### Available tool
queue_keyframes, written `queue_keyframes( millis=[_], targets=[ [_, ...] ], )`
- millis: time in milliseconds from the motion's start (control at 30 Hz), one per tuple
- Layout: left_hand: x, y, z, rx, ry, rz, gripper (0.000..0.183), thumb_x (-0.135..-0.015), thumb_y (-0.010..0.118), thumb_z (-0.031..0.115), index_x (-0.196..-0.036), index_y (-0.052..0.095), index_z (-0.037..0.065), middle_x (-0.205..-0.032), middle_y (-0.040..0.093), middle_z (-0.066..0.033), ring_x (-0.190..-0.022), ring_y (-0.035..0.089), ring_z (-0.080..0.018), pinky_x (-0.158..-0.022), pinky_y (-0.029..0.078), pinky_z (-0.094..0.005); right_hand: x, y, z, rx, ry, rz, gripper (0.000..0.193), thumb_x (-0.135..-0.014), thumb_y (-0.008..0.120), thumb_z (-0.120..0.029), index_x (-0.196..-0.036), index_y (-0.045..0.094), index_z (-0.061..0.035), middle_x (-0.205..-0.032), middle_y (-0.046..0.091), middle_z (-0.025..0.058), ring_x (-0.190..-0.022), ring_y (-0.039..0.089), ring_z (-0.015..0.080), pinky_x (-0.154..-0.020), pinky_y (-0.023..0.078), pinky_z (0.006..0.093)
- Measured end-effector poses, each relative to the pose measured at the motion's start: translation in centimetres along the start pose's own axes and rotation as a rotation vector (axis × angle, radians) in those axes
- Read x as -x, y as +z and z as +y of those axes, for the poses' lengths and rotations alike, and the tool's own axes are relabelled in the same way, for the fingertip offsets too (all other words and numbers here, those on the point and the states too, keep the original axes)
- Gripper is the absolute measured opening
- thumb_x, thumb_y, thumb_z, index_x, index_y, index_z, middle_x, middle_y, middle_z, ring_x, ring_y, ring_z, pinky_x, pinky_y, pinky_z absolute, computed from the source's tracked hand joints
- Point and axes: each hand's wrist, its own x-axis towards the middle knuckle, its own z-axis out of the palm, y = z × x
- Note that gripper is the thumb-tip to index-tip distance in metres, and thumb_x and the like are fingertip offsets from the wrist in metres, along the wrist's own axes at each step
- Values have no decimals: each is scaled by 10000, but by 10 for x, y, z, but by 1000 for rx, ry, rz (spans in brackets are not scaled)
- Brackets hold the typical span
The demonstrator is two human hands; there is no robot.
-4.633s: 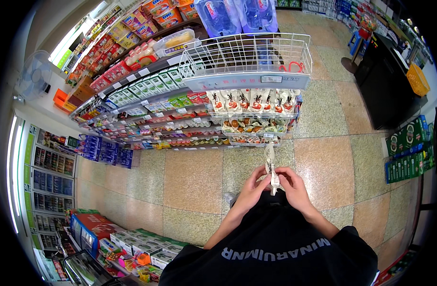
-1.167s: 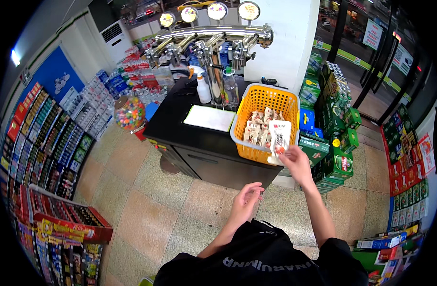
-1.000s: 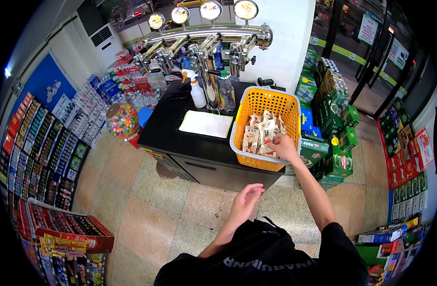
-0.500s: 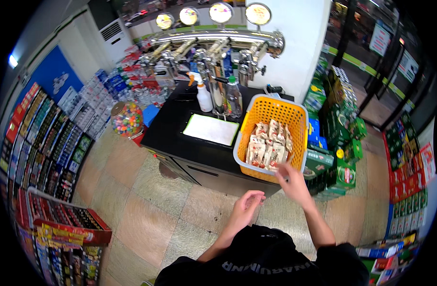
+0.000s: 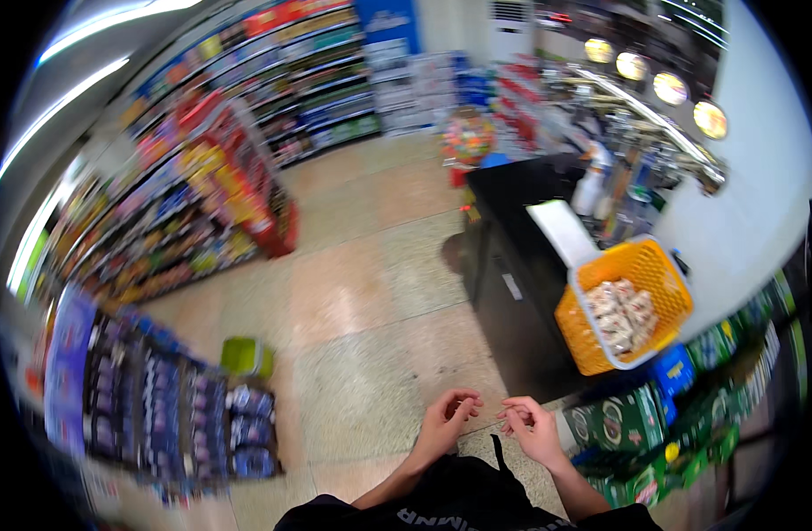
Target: The person picks up several packaged items from a shelf, walks to a counter, and places them one at a time into a yellow basket.
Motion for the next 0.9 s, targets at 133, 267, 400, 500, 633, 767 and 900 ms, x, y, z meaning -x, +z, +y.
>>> queue_keyframes(
  millis=[133, 267, 400, 500, 633, 767, 900],
  targets=[
    [91, -14, -35, 123, 3, 293, 207, -982, 542, 148, -1128, 586, 7, -996, 671, -72, -838, 610, -117, -788, 485, -263, 19, 34, -2, 25, -22, -258, 220, -954, 550, -88, -1131, 584, 38, -910, 704, 113, -756, 673, 127, -683, 550, 263],
    [173, -16, -34, 121, 27, 503, 205, -981, 544, 147, -1136, 574, 17, -996, 666, -64, -838, 608, -107, -754, 472, -250, 66, 88, -11, -103, 26, -470, 223, -955, 543, -95, -1128, 589, 38, -922, 701, 124, -778, 668, 137, -717, 543, 266],
    [235, -24, -33, 194, 168, 708, 207, -987, 535, 143, -1148, 562, 17, -999, 661, -76, -824, 615, -116, -750, 483, -247, 115, 140, -1, -251, 98, -654, 223, -953, 536, -88, -1142, 573, 24, -923, 691, 129, -759, 661, 134, -698, 539, 257],
    [291, -41, -35, 281, 328, 929, 192, -985, 535, 134, -1135, 568, 18, -979, 664, -76, -801, 614, -113, -731, 478, -247, 146, 175, -12, -213, 76, -780, 248, -948, 544, -91, -1168, 540, 25, -904, 686, 124, -734, 651, 127, -679, 528, 248],
    [385, -72, -36, 260, 394, 1125, 183, -986, 536, 130, -1130, 573, 23, -982, 667, -71, -808, 614, -109, -723, 465, -238, 190, 244, -21, -248, -27, -925, 300, -936, 550, -79, -1210, 483, 24, -917, 662, 114, -715, 627, 124, -655, 507, 245],
    [488, -90, -42, 251, 366, 1240, 209, -988, 539, 150, -1149, 565, 20, -1007, 663, -70, -840, 618, -115, -761, 469, -240, 242, 338, -33, -286, -104, -1087, 349, -916, 552, -75, -1234, 438, 10, -981, 598, 114, -747, 595, 143, -655, 482, 260],
    [593, -110, -52, 264, 324, 1450, 212, -974, 555, 140, -1153, 573, 29, -1020, 673, -74, -851, 614, -122, -772, 456, -256, 308, 426, -59, -369, -121, -1270, 347, -915, 568, -85, -1226, 448, 10, -992, 594, 111, -757, 591, 143, -667, 478, 262]
  ],
)
